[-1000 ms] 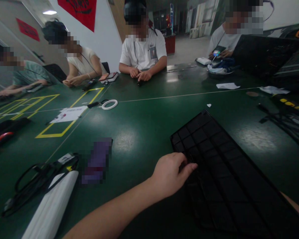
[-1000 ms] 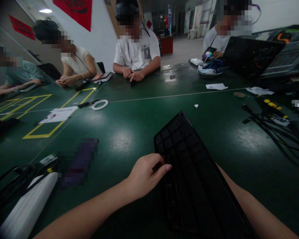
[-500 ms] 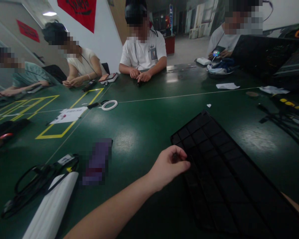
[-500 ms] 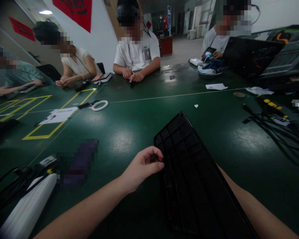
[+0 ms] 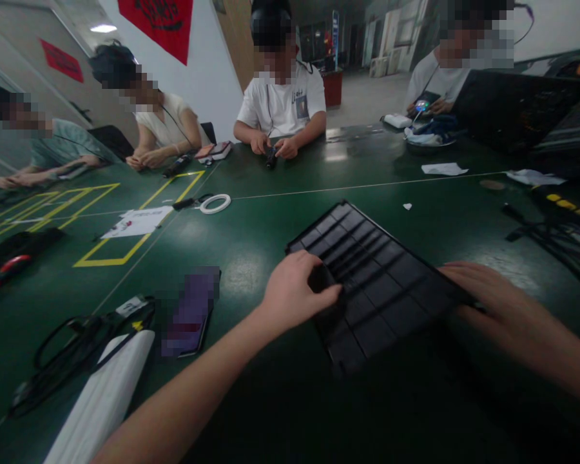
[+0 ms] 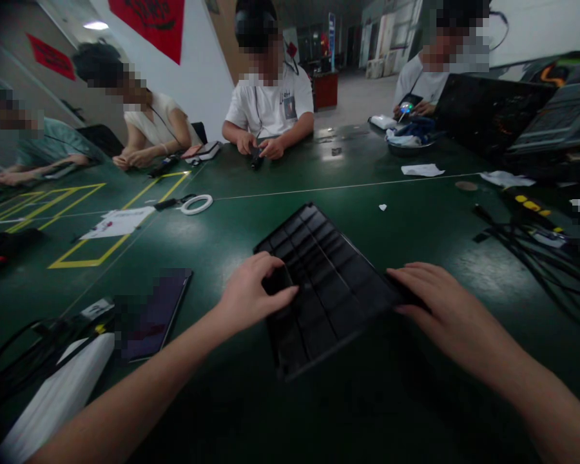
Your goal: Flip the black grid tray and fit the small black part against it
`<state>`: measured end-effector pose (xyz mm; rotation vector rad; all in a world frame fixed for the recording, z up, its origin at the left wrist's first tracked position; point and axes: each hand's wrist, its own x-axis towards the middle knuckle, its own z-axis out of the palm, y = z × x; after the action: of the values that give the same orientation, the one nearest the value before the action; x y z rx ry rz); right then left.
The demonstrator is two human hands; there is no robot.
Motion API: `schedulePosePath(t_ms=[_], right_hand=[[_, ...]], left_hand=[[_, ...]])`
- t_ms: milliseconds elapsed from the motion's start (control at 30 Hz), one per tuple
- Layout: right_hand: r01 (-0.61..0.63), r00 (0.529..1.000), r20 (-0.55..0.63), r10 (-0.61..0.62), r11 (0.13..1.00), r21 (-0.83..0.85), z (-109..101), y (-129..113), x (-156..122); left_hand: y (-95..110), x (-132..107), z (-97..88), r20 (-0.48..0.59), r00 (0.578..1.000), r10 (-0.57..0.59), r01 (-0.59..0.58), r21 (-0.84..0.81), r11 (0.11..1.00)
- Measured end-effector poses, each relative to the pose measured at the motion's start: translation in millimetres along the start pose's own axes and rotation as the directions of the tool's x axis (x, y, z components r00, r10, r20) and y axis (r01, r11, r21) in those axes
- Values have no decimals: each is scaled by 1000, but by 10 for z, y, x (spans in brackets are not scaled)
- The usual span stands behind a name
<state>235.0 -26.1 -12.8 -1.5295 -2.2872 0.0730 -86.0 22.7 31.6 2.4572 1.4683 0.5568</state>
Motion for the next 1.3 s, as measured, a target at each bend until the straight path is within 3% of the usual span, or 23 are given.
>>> schedulePosePath(t_ms=[67, 133, 233, 333, 500, 633, 700, 867, 933, 1033, 1133, 1300], right_hand=[[-26, 999, -26, 25, 999, -31, -57, 135, 6], [-166, 986, -12, 166, 984, -61, -113, 270, 2], [-392, 911, 83, 403, 912, -125, -169, 401, -5], [-454, 862, 137, 489, 863, -222, -153, 479, -11], [-452, 844, 186, 503, 854, -257, -4, 639, -49], [-373, 905, 91, 414, 879, -296, 53, 683, -69], [-354, 915, 78, 397, 879, -321, 48, 661, -59], [-422, 862, 160, 481, 855, -301, 12, 545, -5], [-425, 862, 160, 481, 858, -289, 14, 518, -1], [-406, 879, 144, 455, 871, -277, 47, 535, -17], [-392, 887, 127, 443, 870, -299, 92, 594, -30], [-425, 869, 143, 474, 862, -275, 104, 617, -15]], left_hand=[[-322, 151, -135, -42, 991, -125, 130, 143, 981], [-670, 302, -233, -67, 969, -237, 247, 264, 933], [-1108, 480, -298, -48, 926, -374, 361, 399, 843], [-1345, 586, -289, -20, 899, -437, 399, 448, 800], [-1407, 683, -289, 32, 892, -450, 390, 446, 805], [-1429, 702, -424, 28, 906, -422, 370, 432, 822], [-1490, 681, -528, 14, 903, -430, 385, 421, 821], [-1722, 531, -763, -121, 802, -585, 573, 436, 694], [-1757, 462, -792, -134, 788, -600, 590, 440, 677], [-1683, 441, -734, -69, 842, -535, 508, 436, 743], [-1536, 570, -609, 50, 897, -440, 378, 432, 819], [-1424, 872, -476, 195, 873, -447, 307, 492, 815]])
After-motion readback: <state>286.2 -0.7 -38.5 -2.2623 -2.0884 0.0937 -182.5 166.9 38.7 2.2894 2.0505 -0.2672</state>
